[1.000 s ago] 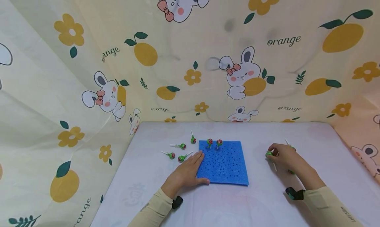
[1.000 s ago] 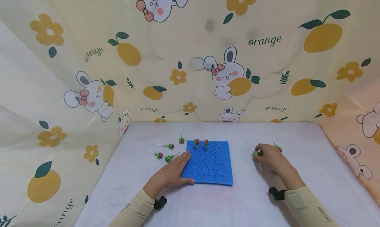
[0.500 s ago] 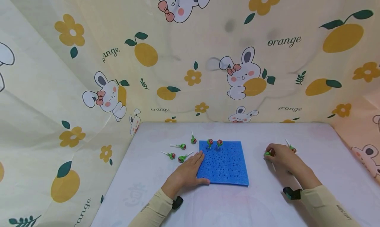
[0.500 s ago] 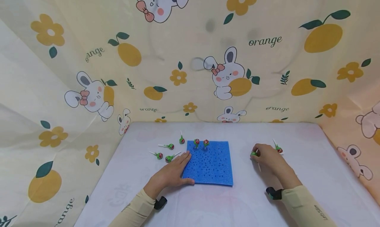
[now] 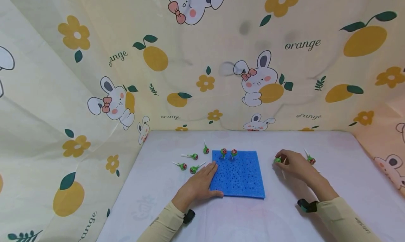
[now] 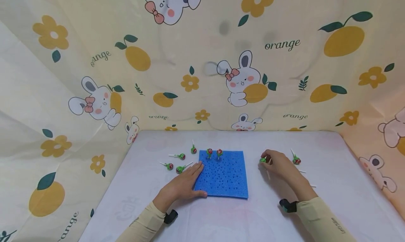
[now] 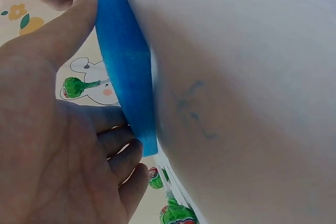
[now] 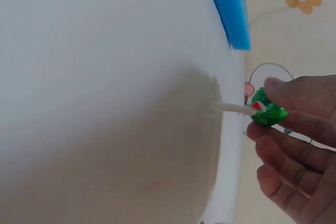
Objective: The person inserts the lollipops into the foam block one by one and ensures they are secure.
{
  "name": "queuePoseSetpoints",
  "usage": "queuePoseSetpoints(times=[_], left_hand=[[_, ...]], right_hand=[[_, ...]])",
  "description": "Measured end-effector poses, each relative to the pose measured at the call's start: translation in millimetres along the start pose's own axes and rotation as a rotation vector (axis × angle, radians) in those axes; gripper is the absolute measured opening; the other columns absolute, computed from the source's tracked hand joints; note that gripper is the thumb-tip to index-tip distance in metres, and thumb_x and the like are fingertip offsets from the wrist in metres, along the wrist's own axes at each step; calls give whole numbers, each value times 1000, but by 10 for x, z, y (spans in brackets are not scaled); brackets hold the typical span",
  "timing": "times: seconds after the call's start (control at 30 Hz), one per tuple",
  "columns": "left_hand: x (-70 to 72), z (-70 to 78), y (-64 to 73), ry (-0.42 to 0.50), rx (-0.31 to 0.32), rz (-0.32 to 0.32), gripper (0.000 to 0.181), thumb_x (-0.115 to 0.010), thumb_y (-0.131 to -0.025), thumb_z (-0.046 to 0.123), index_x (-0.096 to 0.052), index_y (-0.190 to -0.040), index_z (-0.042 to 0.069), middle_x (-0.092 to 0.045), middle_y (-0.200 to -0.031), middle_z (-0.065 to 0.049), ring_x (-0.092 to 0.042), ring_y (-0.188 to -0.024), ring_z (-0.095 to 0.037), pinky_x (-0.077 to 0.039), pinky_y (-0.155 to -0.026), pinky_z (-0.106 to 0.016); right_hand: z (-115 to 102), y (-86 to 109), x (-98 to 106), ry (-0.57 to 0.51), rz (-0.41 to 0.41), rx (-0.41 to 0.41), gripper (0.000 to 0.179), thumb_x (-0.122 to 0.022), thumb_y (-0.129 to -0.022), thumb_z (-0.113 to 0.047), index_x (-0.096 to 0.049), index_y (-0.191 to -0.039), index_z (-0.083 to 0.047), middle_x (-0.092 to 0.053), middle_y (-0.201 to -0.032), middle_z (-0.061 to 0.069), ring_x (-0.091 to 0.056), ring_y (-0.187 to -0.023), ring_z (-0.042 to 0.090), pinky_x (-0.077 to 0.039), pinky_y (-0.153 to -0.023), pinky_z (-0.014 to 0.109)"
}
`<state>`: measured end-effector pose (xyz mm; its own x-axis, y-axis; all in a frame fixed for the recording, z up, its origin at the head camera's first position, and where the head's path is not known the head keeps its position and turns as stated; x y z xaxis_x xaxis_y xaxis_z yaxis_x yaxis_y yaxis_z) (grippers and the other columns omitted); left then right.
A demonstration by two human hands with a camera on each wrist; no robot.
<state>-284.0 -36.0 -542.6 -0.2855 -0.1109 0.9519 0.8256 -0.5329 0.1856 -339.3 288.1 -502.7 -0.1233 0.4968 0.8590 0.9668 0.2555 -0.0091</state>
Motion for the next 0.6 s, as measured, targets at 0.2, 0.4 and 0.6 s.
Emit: queuePoseSetpoints(times=[0.2, 0.4, 0.6], left_hand=[[-14, -11, 3, -5, 14, -9, 112, -64, -94, 76, -18, -173, 12, -13, -181, -4, -15, -166, -22, -21, -134, -39], [-18, -8, 12, 3, 11, -6, 112, -65, -94, 75, -19, -173, 12, -14, -181, -4, -16, -166, -23, -23, -133, -39], [-9, -6, 13, -4, 7, 3, 111, -65, -94, 75, -19, -173, 12, -14, -181, -4, -17, -166, -23, -23, -133, -40]], right_hand=[[-220, -20, 54, -20, 95, 88, 35, -77, -96, -8, -70, -127, 7, -71, -100, 11, -60, -82, 20, -50, -64, 31], [-473, -5, 121, -36, 211, 213, 27, -77, -96, -4, -73, -121, 5, -73, -104, 10, -64, -84, 21, -53, -67, 31], [-622, -20, 144, -66, 235, 237, 26, -77, -97, -3, -72, -122, 1, -73, -105, 7, -65, -88, 21, -58, -74, 37]])
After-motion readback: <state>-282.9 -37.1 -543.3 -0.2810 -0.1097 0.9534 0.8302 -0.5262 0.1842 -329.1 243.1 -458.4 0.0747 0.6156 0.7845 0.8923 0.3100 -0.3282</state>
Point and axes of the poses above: each hand's wrist, its own y-axis away from the middle knuckle, its own x-axis out of the back of the hand, z = x × y, the point moved 10 cm from there along -y, towards the middle knuckle
